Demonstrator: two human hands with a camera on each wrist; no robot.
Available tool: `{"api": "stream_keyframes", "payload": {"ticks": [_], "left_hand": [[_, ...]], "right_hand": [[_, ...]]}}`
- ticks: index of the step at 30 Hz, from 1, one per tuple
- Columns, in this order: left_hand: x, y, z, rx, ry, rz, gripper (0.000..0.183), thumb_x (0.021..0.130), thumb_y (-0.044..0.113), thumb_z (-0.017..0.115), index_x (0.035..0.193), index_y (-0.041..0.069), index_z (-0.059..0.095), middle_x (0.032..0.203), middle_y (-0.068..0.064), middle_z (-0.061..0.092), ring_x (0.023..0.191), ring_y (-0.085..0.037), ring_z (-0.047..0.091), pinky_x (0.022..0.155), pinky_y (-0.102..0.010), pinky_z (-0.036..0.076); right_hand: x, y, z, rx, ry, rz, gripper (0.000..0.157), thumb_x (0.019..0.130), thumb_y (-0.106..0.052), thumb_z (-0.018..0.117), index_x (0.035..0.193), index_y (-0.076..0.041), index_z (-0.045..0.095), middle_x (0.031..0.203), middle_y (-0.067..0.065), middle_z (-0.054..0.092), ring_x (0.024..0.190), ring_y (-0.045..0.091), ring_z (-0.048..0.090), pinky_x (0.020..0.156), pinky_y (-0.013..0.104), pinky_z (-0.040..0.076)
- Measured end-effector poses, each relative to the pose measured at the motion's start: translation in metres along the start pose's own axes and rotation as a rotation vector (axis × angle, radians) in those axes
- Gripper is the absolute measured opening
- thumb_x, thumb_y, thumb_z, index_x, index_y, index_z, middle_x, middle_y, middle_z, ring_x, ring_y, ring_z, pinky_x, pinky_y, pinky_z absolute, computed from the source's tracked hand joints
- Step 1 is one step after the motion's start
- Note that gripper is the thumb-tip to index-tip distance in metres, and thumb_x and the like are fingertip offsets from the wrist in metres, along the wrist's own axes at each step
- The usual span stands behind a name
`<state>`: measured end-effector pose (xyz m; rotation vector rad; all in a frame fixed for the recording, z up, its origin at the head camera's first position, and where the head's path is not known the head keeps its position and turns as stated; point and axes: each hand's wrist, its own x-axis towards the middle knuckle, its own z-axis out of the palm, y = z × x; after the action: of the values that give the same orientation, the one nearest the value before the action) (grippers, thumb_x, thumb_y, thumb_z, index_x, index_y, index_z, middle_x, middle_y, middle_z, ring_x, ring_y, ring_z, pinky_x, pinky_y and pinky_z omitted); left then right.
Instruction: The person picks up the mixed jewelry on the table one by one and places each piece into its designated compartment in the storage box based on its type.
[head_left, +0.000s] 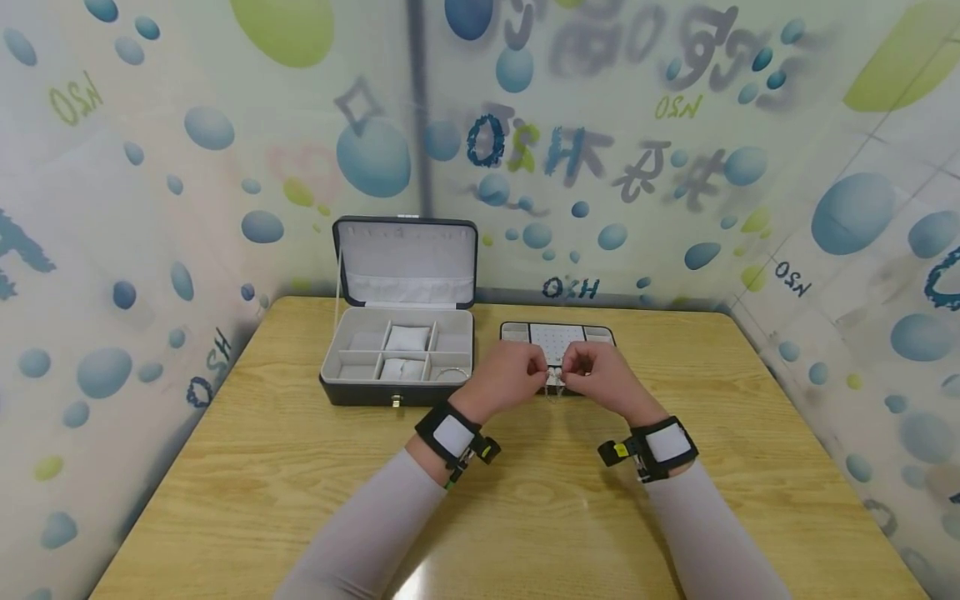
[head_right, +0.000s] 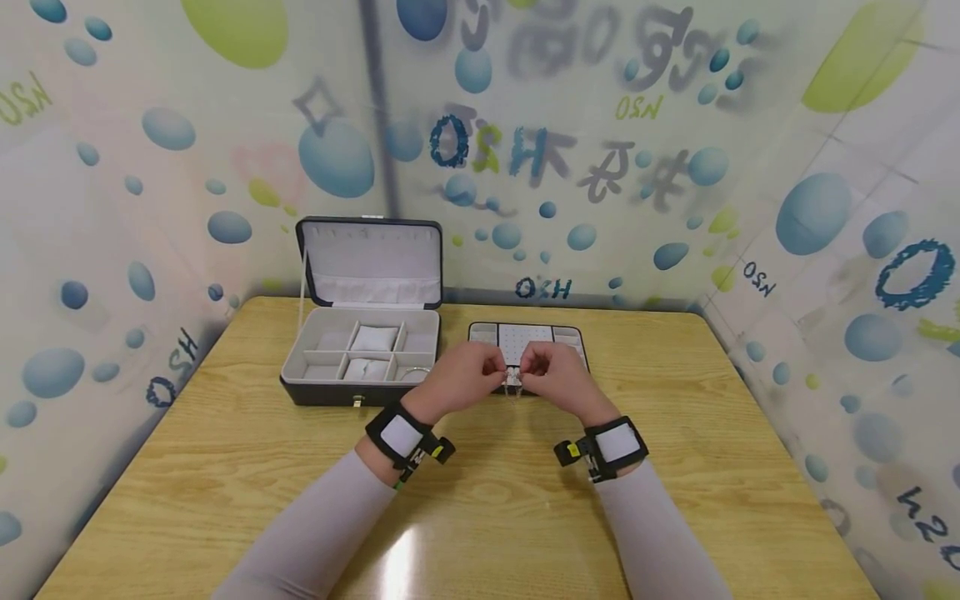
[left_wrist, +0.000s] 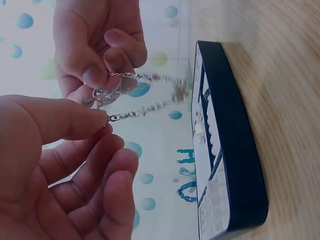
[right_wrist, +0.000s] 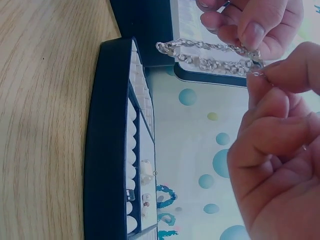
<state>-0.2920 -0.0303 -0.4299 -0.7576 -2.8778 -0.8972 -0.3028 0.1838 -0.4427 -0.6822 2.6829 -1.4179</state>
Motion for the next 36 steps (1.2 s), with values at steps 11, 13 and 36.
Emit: {"api": "stream_keyframes", "payload": {"ticks": [11,13,36], "left_hand": [[-0.001,-0.008,-0.008,-0.013,0.043,-0.034,0.013,0.099,0.019,0.069,0.087,0.018,0.072,0.08,0.005,0.066,0.07,-0.011,0.059,0.061,-0.025,0.046],[-0.001,-0.009,-0.009,0.01,0.052,-0.042,0.013,0.098,0.019,0.069,0.085,0.018,0.071,0.078,0.005,0.065,0.068,-0.011,0.058,0.061,-0.024,0.045],[0.004,-0.019,0.002,0.155,-0.081,-0.062,0.012,0.095,0.021,0.073,0.083,0.017,0.074,0.079,0.005,0.069,0.066,-0.01,0.058,0.058,-0.025,0.046]], "right_hand": [[-0.001,-0.004,-0.004,-0.043,0.025,0.013,0.012,0.086,0.004,0.069,0.091,-0.007,0.065,0.089,0.009,0.066,0.076,0.019,0.058,0.066,0.026,0.049],[-0.001,-0.003,-0.005,-0.045,0.044,0.013,0.014,0.085,0.005,0.068,0.092,-0.006,0.065,0.09,0.01,0.065,0.077,0.02,0.058,0.067,0.026,0.048],[-0.003,-0.003,-0.005,0.235,0.21,-0.059,0.008,0.095,0.004,0.069,0.099,0.001,0.063,0.093,0.002,0.065,0.084,0.011,0.064,0.073,0.021,0.056]]}}
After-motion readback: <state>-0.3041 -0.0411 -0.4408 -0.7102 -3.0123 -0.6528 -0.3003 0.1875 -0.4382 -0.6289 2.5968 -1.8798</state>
